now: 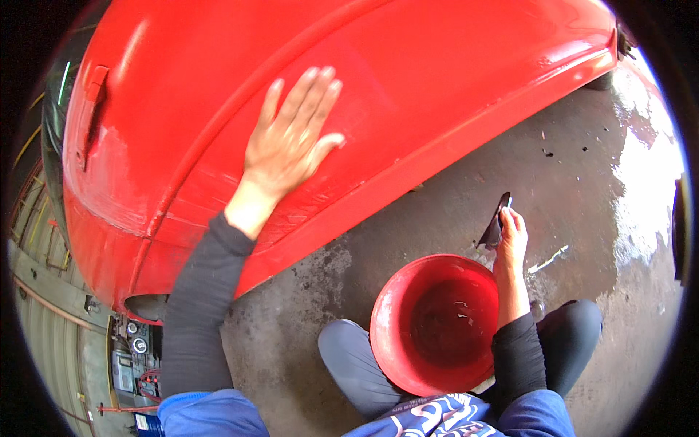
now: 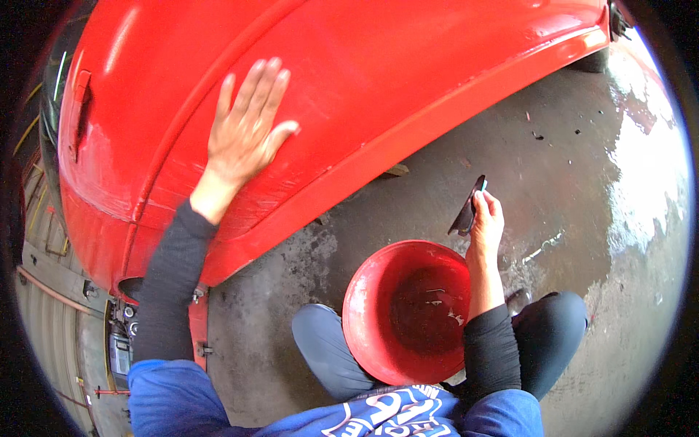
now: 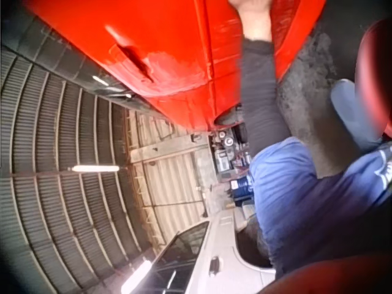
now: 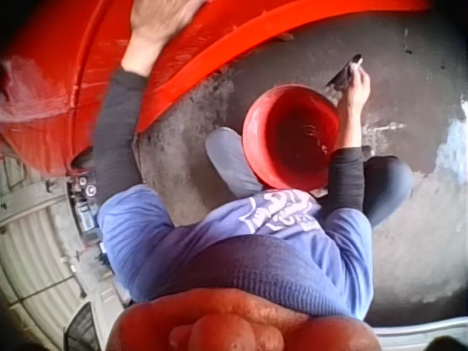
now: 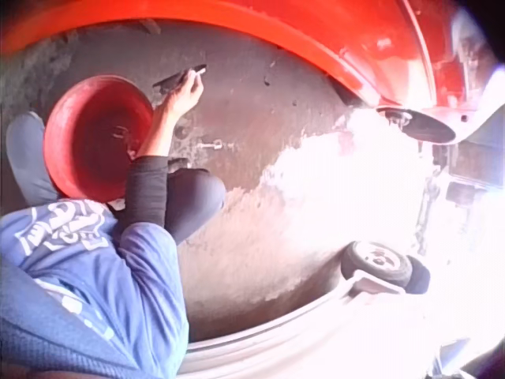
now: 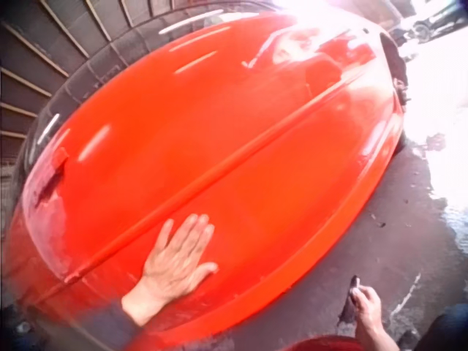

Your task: The person kneels beside a red car and uses a sanding block and a sponge to wet-sand and wipe the lower side panel and rocker area. They repeatedly dip the tools in a red bucket of water and rub the surface in linear and circular motions.

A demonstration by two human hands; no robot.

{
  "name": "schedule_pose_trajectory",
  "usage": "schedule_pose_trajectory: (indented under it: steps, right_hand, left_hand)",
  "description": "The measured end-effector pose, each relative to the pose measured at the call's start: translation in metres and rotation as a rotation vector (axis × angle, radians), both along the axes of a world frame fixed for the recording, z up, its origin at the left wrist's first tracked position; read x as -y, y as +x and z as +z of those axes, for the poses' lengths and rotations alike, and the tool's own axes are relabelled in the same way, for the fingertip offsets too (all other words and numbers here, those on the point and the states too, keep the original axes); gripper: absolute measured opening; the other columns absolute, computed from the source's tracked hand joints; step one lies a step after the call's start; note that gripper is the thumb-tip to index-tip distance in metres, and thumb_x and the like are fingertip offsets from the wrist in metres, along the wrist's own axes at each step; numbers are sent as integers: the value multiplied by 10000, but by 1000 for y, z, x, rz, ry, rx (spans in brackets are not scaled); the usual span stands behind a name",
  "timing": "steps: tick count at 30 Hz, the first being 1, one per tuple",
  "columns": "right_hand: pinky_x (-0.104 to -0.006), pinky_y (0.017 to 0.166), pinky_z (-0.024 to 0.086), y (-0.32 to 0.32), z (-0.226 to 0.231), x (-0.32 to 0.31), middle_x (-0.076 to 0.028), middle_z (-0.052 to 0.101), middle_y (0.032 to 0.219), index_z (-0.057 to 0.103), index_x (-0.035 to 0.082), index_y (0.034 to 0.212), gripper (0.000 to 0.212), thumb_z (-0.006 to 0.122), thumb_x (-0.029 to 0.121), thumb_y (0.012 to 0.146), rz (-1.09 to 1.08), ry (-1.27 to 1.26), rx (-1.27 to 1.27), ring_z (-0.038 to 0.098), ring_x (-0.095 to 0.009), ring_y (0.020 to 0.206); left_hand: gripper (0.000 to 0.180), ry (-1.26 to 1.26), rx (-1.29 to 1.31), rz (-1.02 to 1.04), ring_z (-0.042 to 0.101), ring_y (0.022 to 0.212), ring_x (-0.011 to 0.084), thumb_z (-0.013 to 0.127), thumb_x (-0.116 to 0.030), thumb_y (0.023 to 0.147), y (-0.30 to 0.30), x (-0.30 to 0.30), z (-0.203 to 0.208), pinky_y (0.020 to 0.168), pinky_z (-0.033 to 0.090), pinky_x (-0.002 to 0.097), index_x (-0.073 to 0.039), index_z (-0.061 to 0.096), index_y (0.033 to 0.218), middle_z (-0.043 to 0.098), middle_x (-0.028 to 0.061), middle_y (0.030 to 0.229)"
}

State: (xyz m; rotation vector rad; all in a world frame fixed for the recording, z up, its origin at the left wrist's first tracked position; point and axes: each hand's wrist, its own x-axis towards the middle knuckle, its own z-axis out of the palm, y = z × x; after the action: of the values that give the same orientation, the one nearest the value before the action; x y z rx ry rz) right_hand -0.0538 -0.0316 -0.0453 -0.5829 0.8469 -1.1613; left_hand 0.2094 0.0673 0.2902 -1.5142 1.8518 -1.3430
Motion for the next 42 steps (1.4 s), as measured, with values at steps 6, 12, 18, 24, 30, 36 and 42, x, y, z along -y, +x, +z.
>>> schedule_pose_trajectory:
  steps: [6,12,18,24,30,36,42]
  right_hand:
    - [-246,880,446,10,-5,-3,-2,646,1058,612,24,1237,316,638,205,979,66,-91,-48,571,-77,958]
    - [-276,836,490,30,22,-36,-32,552,1101,514,66,1376,496,696,89,915,17,-457,-191,535,-105,948]
    - [-395,908,499,64,145,-52,-171,572,1158,552,76,1336,558,737,37,811,-51,-1214,-430,580,-320,1049]
    - [-458,943,411,123,246,12,-74,576,1211,588,162,1324,502,656,119,828,-265,-2048,-908,534,-278,1130]
    - [-452,878,431,161,249,-5,-57,546,1238,613,193,1314,550,659,169,767,-593,-2169,-729,527,-282,1090]
    - [-368,876,446,235,304,-114,-48,521,1251,560,160,1321,525,565,281,810,-306,-2637,-708,523,-215,1102]
    - [-461,914,424,113,323,35,-57,552,1298,611,223,1282,476,653,145,814,-596,-2369,-1117,535,-329,1113]
  left_hand:
    - [803,-126,-3,76,99,1540,277,496,-486,969,50,-118,-21,1237,50,500,-65,191,1581,134,113,1662]
    - [844,-136,-302,236,77,1539,319,605,-357,936,44,-139,-50,1233,64,510,-19,168,1574,92,163,1660]
    - [811,-237,-625,123,108,1529,357,618,-335,929,-2,-91,-100,1219,116,542,-6,224,1558,147,184,1646]
    - [517,-170,-1194,-76,355,1422,410,595,-278,964,-65,-100,-198,1140,306,552,6,496,1384,433,233,1488]
    - [393,6,-1529,66,478,1340,360,601,-244,965,-68,-145,-273,1109,393,436,12,605,1263,566,229,1359]
    - [380,-23,-1688,42,533,1284,367,610,-224,954,-70,-110,-280,1088,428,431,30,617,1236,595,238,1318]
    - [394,-141,-1738,-43,567,1243,371,653,-218,930,-51,-131,-295,1049,461,430,5,614,1252,612,249,1284]
